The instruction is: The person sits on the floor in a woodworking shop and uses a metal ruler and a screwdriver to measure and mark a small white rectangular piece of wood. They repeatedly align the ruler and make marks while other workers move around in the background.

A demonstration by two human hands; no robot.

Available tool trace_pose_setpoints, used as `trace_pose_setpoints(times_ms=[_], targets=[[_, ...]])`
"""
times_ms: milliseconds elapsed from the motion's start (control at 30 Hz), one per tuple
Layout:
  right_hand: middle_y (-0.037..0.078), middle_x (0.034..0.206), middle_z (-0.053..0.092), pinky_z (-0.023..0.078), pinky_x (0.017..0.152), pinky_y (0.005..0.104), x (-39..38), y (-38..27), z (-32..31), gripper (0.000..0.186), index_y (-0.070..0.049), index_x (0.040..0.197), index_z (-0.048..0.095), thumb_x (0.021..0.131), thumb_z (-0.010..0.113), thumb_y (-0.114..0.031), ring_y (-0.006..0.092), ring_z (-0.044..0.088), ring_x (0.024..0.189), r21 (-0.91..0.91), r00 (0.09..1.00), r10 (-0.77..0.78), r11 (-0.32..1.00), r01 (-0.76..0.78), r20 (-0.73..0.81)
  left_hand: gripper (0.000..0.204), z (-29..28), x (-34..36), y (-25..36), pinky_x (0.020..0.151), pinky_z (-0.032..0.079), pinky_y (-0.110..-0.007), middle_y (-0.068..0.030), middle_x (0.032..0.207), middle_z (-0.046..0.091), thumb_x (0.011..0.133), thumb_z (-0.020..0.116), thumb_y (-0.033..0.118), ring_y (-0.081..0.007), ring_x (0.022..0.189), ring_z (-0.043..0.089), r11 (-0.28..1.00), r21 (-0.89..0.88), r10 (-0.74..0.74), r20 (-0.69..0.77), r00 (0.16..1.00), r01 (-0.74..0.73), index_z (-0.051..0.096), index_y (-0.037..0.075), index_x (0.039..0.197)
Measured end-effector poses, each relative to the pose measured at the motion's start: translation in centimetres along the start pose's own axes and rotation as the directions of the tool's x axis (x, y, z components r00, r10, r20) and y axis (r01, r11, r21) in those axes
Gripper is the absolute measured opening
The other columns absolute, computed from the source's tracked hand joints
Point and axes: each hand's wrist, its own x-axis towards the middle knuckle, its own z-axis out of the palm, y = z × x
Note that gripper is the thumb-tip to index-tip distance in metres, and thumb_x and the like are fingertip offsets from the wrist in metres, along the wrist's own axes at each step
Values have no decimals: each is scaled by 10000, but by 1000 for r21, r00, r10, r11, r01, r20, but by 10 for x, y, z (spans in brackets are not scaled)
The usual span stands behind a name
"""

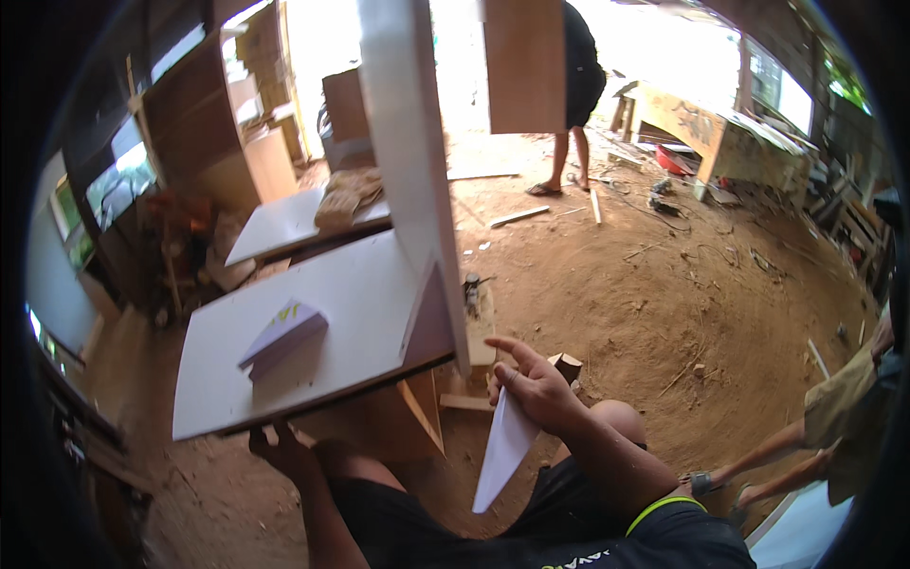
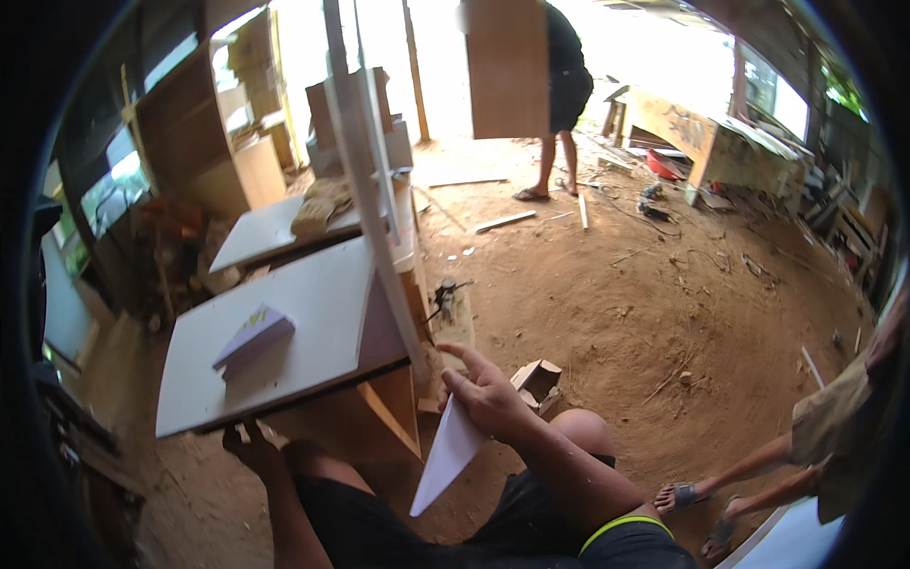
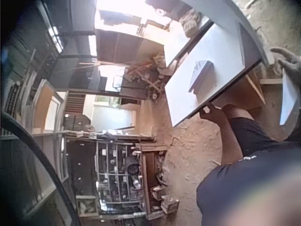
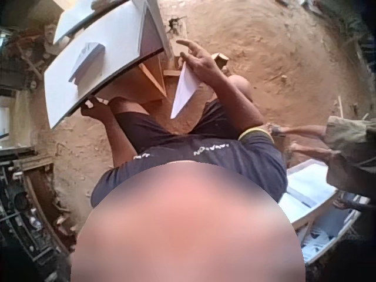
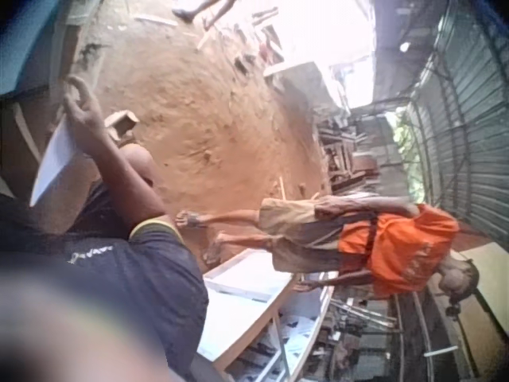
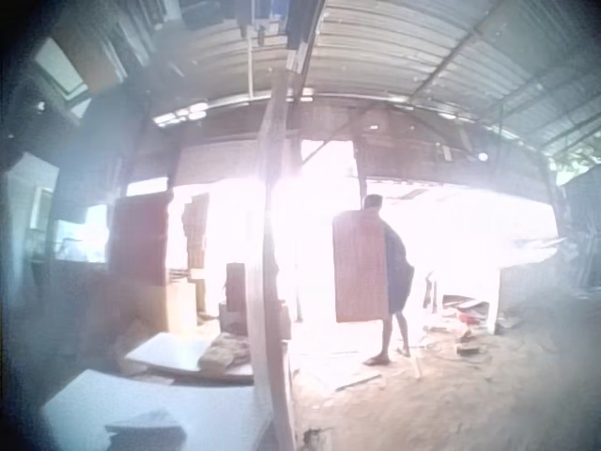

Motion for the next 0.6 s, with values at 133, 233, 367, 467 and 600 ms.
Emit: trace_pose_setpoints(times_ms=[133, 233, 367, 467, 600], targets=[[35, 809, 644, 481, 643, 236, 10, 11, 26, 617, -84, 1587, 208, 1049, 504, -144, 83, 586, 687, -65, 999, -9, 998, 6, -39, 912, -15, 20, -11, 889, 563, -450, -216, 1427, 348, 827, 847, 194, -367, 1269, 439, 989, -94, -119, -36, 992, 116, 239, 49, 1492], [37, 802, 628, 492, 653, 234, 15, 16, 42, 613, -94, 1598, 196, 1057, 482, -137, 91, 590, 691, -146, 1000, -1, 989, 0, -11, 989, -19, 41, -8, 890, 567, -484, -268, 1484, 308, 807, 861, 235, -411, 1314, 439, 999, 32, -44, 10, 999, 44, 201, 140, 1537], [36, 821, 651, 487, 652, 233, 24, 21, 59, 628, -100, 1599, 220, 1042, 510, -132, 85, 599, 705, -124, 998, 25, 992, -19, 50, 1025, -13, 55, -6, 987, 496, -499, -314, 1486, 344, 834, 832, 356, -435, 1369, 413, 996, 54, -75, 43, 996, 72, 177, 86, 1574], [36, 814, 638, 494, 659, 240, 26, 22, 63, 588, -103, 1586, 268, 1048, 501, -142, 91, 602, 719, -156, 999, 20, 988, -13, 43, 980, -11, 62, -4, 1051, 441, -501, -327, 1456, 389, 854, 806, 385, -444, 1380, 396, 993, 82, 82, 37, 996, -85, 223, 28, 1557], [16, 795, 653, 482, 656, 231, 18, 20, 50, 561, -89, 1560, 329, 1037, 520, -160, 73, 598, 698, -118, 994, 96, 989, -90, 44, 908, -16, 56, 19, 1116, 351, -512, -301, 1434, 423, 869, 791, 356, -456, 1365, 395, 877, 418, 313, -128, 941, -235, 281, -14, 1522]])
